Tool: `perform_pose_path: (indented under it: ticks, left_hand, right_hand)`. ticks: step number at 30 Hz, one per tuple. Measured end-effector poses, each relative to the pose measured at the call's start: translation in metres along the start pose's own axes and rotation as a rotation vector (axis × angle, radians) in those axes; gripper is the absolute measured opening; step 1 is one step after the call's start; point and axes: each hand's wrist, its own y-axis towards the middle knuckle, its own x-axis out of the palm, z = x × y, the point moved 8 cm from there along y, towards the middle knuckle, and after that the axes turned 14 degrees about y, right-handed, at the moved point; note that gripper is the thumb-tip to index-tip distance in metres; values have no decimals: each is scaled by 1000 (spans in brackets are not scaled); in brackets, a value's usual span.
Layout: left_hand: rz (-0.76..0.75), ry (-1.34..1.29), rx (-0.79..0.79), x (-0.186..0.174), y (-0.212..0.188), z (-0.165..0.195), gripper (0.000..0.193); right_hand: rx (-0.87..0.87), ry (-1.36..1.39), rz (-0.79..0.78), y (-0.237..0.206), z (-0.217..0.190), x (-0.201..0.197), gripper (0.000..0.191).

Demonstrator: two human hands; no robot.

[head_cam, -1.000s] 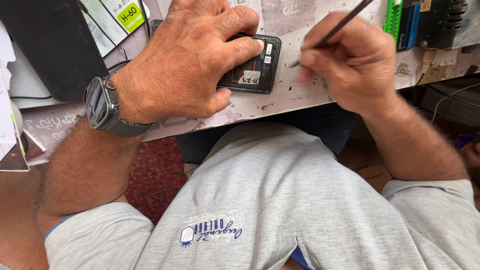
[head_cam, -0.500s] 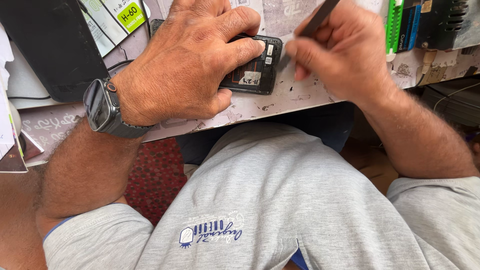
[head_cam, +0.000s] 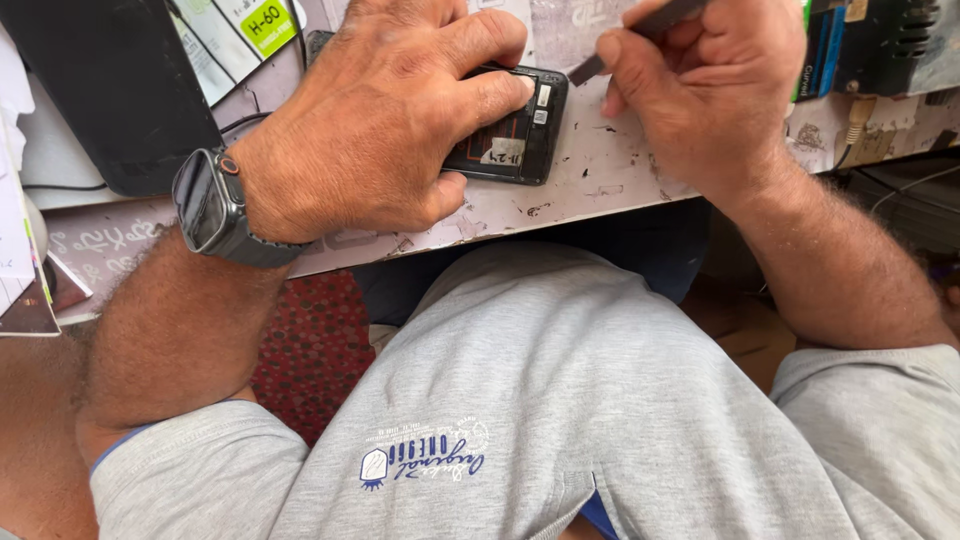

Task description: The person uses a small metal prying tool to separate the back cover of a smartphone with a cracked screen. They work along the edges to release clips, then lift the cover to expose the internal battery and components. The person rotates the device to inspect the damage and internal layout.

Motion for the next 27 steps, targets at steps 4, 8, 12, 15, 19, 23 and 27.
perform_pose_path:
  ticks: [4,8,12,15,19,23,27]
  left_hand:
    - [41,37,23,-4,1,1,59]
    - [7,51,29,-2,1,1,60]
    - [-1,55,4,0,0,0,62]
    - [-7,68,14,3,-1,0,64]
    - [-12,51,-4,5,-3,-2,64]
    - [-11,66,7,6,-2,-1,64]
    - [-16,46,10,3,-2,-1,64]
  right_hand:
    - [-130,-207,-140,3,-7,11,20]
    - [-172,-159,-28,12,-4,-1,12]
    - [-125,-170,-43,12,7,-3,15]
    - [0,-32,-13,11,22,-7,13]
    - [-169,-223,-30,11,13,-5,15]
    - [-77,-6,11,10,19,-11,12]
    - [-109,-122,-17,7,13,-7,13]
